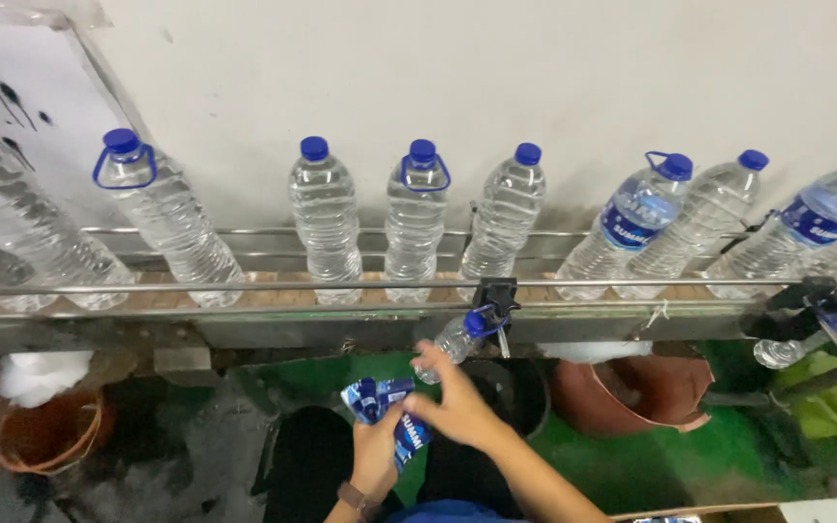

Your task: The person sits on the floor and applies blue labels to a row of clear plastic water bottles arranged on a metal rack. They pick up each bottle, wrap the label around it, and place it back in line.

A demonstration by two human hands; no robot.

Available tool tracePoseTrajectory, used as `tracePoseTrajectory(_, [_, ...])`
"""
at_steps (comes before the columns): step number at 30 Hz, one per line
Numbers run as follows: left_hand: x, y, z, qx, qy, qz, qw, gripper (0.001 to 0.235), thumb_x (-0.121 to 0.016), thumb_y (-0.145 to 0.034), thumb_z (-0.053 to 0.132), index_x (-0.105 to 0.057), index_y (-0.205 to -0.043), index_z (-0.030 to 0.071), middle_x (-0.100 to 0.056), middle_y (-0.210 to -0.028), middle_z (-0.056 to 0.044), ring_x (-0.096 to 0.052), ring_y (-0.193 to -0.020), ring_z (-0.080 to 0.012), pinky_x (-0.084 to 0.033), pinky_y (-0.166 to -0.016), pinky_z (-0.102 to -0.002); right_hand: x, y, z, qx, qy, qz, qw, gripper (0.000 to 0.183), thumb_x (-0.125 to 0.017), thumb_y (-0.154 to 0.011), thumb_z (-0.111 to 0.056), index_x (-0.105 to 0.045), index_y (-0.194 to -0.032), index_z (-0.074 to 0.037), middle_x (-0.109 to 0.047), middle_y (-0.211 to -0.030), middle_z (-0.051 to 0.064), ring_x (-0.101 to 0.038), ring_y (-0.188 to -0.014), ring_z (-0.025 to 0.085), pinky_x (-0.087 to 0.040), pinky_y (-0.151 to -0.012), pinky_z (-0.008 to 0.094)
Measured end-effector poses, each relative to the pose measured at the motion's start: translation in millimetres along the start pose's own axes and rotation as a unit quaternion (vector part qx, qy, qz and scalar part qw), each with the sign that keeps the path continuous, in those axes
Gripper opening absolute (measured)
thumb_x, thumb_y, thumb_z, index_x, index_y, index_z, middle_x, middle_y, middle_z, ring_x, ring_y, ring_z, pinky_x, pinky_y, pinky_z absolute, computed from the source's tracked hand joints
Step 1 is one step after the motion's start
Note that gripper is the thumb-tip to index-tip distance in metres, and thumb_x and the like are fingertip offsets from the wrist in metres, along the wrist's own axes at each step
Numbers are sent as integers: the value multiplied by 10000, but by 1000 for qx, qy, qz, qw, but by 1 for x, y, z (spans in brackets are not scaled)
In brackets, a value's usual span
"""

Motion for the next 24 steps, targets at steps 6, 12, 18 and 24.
tracePoseTrajectory(6, [6, -2, -6, 0, 14, -23, 1000, 227, -633, -983, 137, -688, -1136, -22, -752, -1044, -229, -726, -944, -369, -564, -875, -447, 12, -4, -2, 66, -326, -187, 924, 210, -775, -921, -202, -763, -1028, -22, -736, -1017, 84, -695, -966, 177, -539, -926, 328])
tracePoseTrajectory(12, [8, 0, -25, 63, 40, -41, 996, 193, -630, -975, 69, -618, -1165, 35, -641, -872, -160, -624, -753, -276, -555, -749, -425, 183, -48, -133, 16, 56, 297, 953, 335, -649, -952, -165, -658, -1278, -86, -721, -1275, 95, -664, -1219, 299, -533, -1066, 480])
tracePoseTrajectory(18, [6, 22, -9, 102, -59, -43, 992, 331, -671, -949, 41, -601, -1268, -8, -716, -1094, -213, -702, -921, -324, -579, -913, -473, 232, -135, -159, 162, 302, 159, 926, 254, -831, -898, -255, -741, -1058, -80, -516, -1202, 89, -476, -1221, 306, -391, -1032, 489])
tracePoseTrajectory(24, [27, 2, -14, 85, -160, 22, 983, 611, -758, -870, 197, -562, -1439, 90, -688, -1359, -145, -624, -1276, -325, -439, -1142, -490, 229, -123, -138, 101, 237, 167, 952, 648, -830, -820, -357, -577, -1389, -181, -369, -1556, 100, -336, -1438, 337, -331, -1143, 548])
Point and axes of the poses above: each hand's wrist, its own y-axis away from the middle knuckle, its own x-axis out of the back of the hand, z = x × y, the point moved 3 cm from there along -y, towards the middle knuckle
